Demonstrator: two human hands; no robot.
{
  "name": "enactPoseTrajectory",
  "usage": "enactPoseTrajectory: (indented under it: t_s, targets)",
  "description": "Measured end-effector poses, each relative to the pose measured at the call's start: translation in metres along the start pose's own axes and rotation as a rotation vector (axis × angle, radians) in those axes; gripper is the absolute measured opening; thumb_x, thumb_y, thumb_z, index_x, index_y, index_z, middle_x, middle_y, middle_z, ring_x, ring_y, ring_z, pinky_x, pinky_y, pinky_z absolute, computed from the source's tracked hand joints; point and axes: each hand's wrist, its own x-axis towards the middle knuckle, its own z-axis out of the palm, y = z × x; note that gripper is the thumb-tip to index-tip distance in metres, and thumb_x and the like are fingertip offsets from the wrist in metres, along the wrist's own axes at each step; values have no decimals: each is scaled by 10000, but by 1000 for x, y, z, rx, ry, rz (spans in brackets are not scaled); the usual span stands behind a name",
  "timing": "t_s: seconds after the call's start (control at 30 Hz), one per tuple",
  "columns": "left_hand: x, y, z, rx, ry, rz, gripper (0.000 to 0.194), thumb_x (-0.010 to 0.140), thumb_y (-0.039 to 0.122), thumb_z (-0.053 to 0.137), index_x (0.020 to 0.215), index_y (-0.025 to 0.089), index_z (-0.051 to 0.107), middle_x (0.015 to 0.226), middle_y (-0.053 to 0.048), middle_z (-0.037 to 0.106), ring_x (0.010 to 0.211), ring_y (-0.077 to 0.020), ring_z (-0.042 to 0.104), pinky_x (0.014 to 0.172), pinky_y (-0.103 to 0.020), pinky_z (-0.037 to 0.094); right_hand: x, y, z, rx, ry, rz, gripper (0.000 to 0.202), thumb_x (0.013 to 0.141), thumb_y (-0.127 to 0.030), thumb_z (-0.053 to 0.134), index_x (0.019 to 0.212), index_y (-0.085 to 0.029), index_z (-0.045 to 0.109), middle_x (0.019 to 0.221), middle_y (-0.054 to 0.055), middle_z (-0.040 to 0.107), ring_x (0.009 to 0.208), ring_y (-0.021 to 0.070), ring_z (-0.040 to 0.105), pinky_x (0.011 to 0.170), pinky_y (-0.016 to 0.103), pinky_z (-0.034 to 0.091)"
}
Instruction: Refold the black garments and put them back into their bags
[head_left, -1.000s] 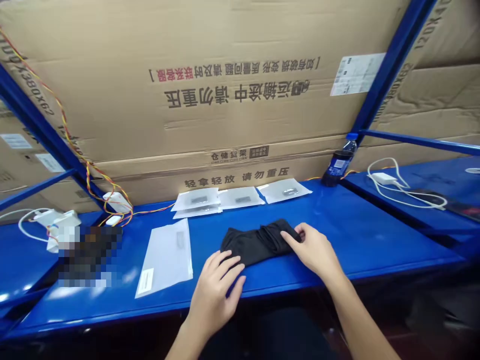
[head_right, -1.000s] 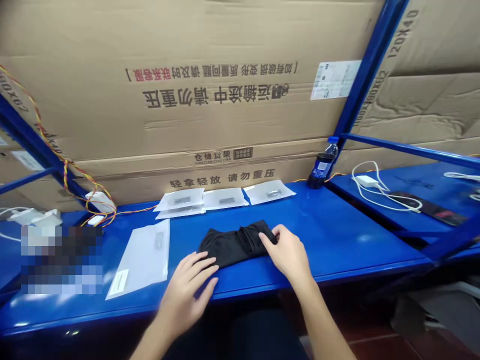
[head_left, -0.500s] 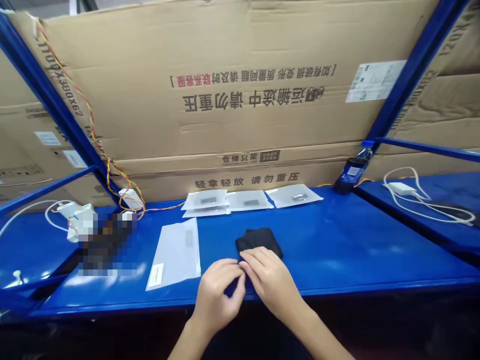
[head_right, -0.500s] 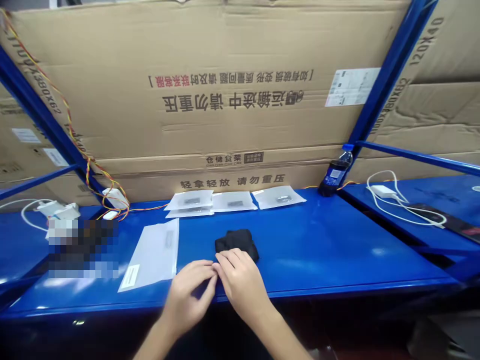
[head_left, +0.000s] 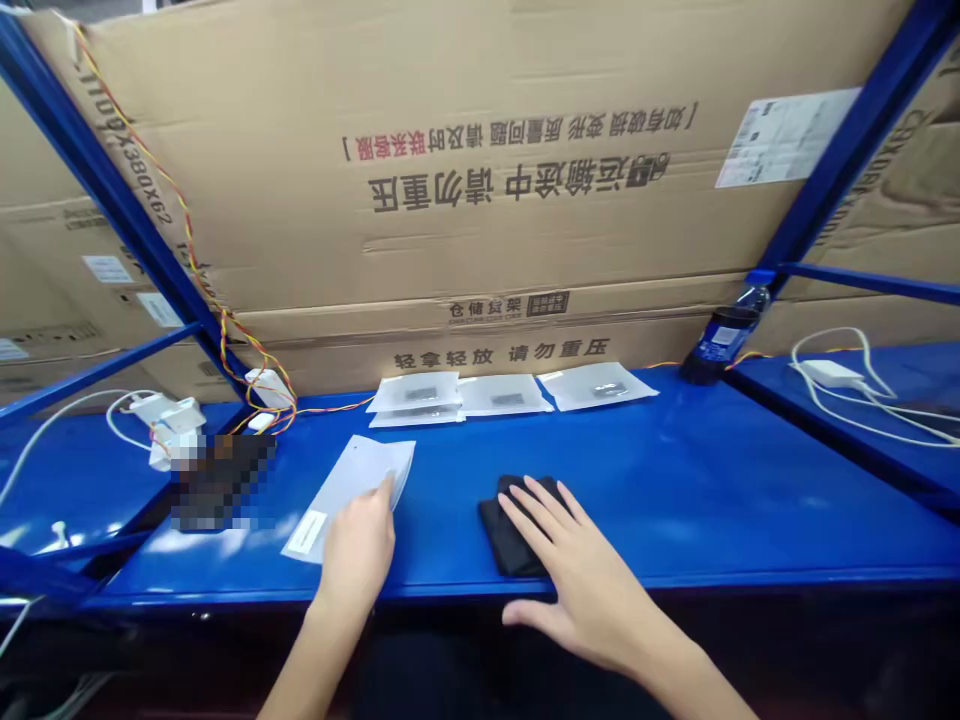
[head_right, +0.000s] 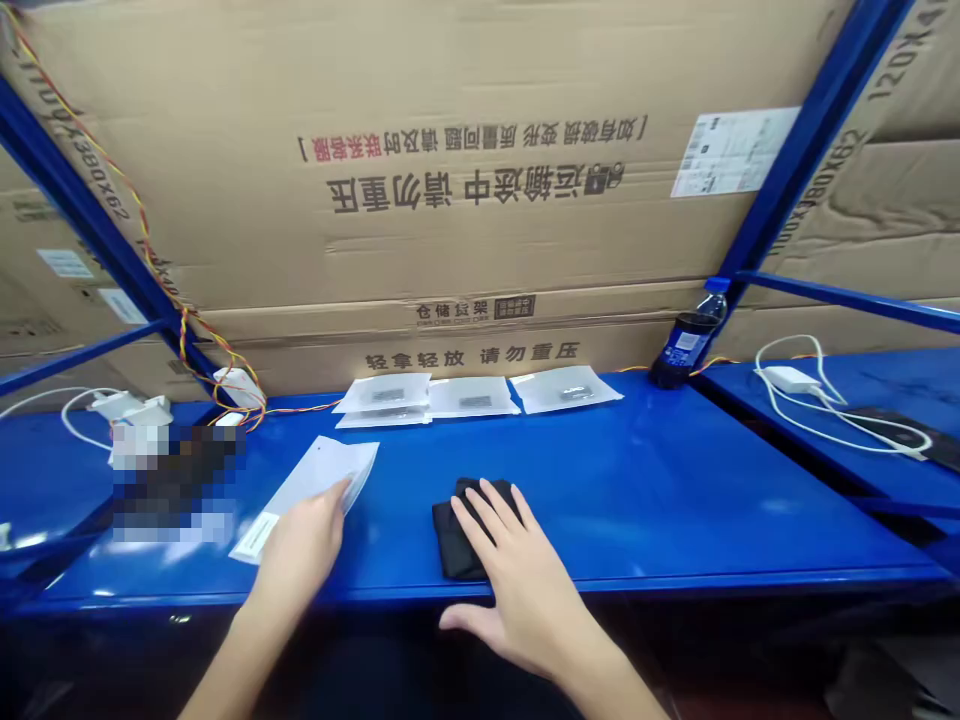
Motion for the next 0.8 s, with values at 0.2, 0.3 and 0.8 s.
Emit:
enactPoseTrajectory:
  t_s: [0.2, 0.3, 0.8]
  targets:
    - [-14, 4, -26, 2, -163, 257, 708, 768, -100, 367, 1262, 256, 728, 1224, -73, 791, 909, -250, 812, 731, -295, 621, -36, 5, 9, 197, 260, -152, 729, 905, 4, 494, 1586, -256, 480, 1451, 97, 670, 1419, 293, 567, 1194, 542, 469]
    - [-13, 9, -33, -4, -150, 309, 689, 798, -90, 379, 1286, 247, 729, 1415, -52, 703, 1121, -245, 772, 923, -320, 626, -32, 2, 7, 571, 524, 248, 444, 1003, -178, 530, 1423, -239, 663, 1346, 99, 735, 1292, 295, 675, 1084, 469, 578]
    - [10, 56, -32, -627, 26, 655, 652, 849, 142, 655, 1490, 242, 592, 1520, -67, 612, 1382, -274, 613, 1164, -415, 526, 27, -25, -10, 84, 619, -417, 432, 1037, -58, 464, 1435, -129, 617, 1332, 160, 727, 1391, 291, 593, 1146, 529, 534]
